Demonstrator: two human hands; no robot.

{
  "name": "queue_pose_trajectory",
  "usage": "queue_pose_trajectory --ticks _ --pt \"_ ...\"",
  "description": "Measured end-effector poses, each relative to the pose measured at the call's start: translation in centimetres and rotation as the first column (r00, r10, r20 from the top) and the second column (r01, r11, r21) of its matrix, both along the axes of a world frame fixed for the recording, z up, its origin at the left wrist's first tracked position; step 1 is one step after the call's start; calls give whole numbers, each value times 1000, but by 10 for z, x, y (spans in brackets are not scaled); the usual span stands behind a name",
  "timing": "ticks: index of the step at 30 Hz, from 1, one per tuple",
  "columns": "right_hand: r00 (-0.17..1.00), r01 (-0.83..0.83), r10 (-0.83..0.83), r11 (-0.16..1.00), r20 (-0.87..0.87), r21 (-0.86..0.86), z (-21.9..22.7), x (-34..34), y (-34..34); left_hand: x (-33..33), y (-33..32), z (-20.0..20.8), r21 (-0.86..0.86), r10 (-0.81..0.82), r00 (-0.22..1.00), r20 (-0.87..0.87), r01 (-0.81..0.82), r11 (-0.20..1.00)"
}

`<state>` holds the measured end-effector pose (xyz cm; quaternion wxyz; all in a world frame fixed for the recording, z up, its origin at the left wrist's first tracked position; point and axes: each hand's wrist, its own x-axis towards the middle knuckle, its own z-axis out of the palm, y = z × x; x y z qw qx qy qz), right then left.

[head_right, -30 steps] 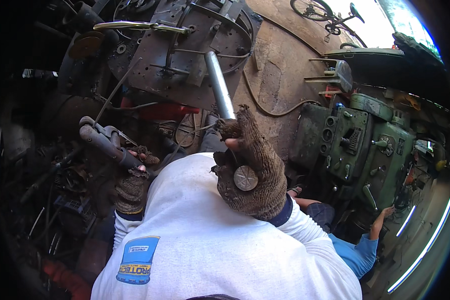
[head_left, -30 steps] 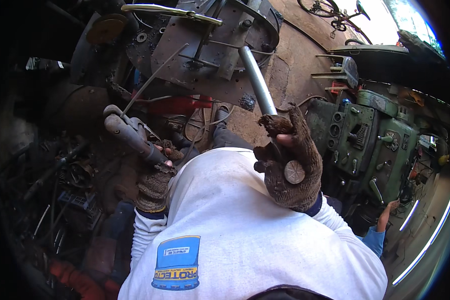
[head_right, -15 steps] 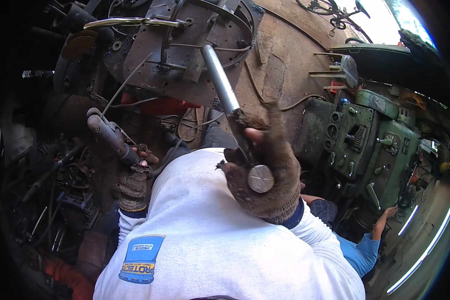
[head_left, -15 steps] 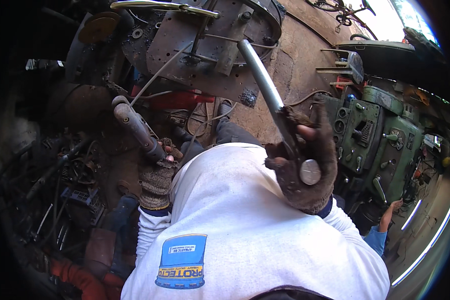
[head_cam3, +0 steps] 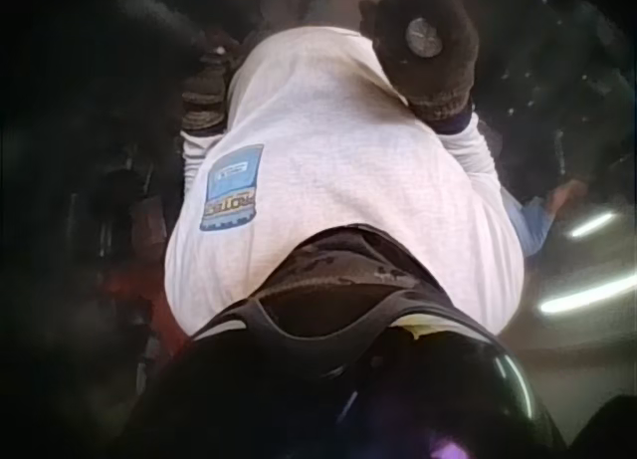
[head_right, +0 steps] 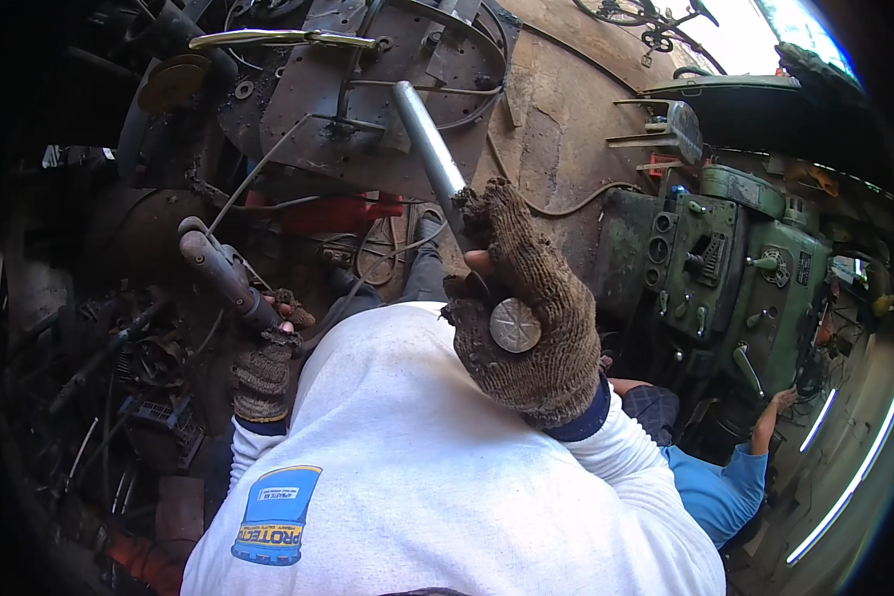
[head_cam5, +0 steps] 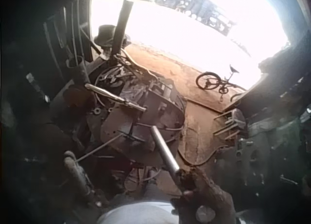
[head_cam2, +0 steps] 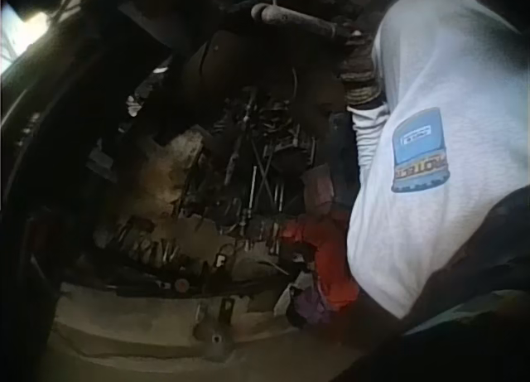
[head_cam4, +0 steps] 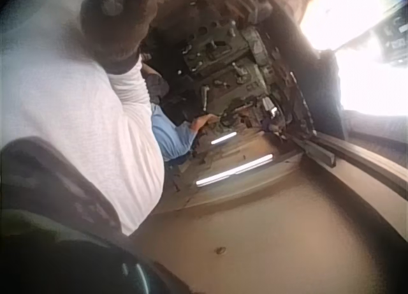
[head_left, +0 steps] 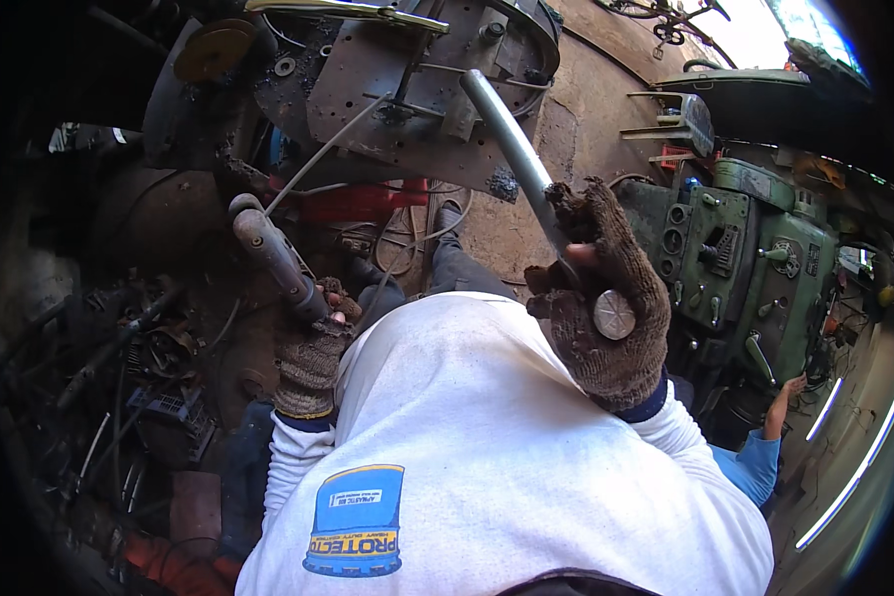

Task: The person welds metal components together and grinds down the surface. They use a welding torch to join metal rods and pieces on a circular frame, then use an angle grinder to smooth the joints, and finally use a wrench to adjust parts of the assembly.

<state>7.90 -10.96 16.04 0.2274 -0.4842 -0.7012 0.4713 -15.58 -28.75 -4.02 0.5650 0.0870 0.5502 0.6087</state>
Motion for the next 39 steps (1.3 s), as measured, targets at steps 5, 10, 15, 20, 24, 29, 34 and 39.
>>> queue_pose_trajectory --ticks 5,10,15,20,24,29,34,39 --pt "1000 24 -24 1000 -12 5 8 -8 0 -4 3 2 74 21 989 150 -33 997" --pt "995 97 -99 994 30 54 6 -11 -6 -9 1 -7 -15 -62 998 -20 61 998" --pt "993 112 -112 994 24 -20 12 -13 -8 -12 1 -11 6 -146 987 64 146 989" --pt "979 201 -204 963 3 -180 9 -8 -18 -14 -2 -18 65 -94 976 196 83 994" --pt "985 172 -169 960 29 -221 12 -8 -20 -17 5 -11 -33 -137 989 48 139 990" --pt "952 225 -279 914 -123 -337 7 1 -21 -15 18 -1 -33 -68 992 -104 65 997" --pt "990 137 -134 983 33 -125 12 -10 -15 -16 18 -5 -76 -101 960 -261 84 994" --pt "943 202 -277 916 -183 -347 5 -4 -21 -17 24 2 57 121 942 314 -146 988"
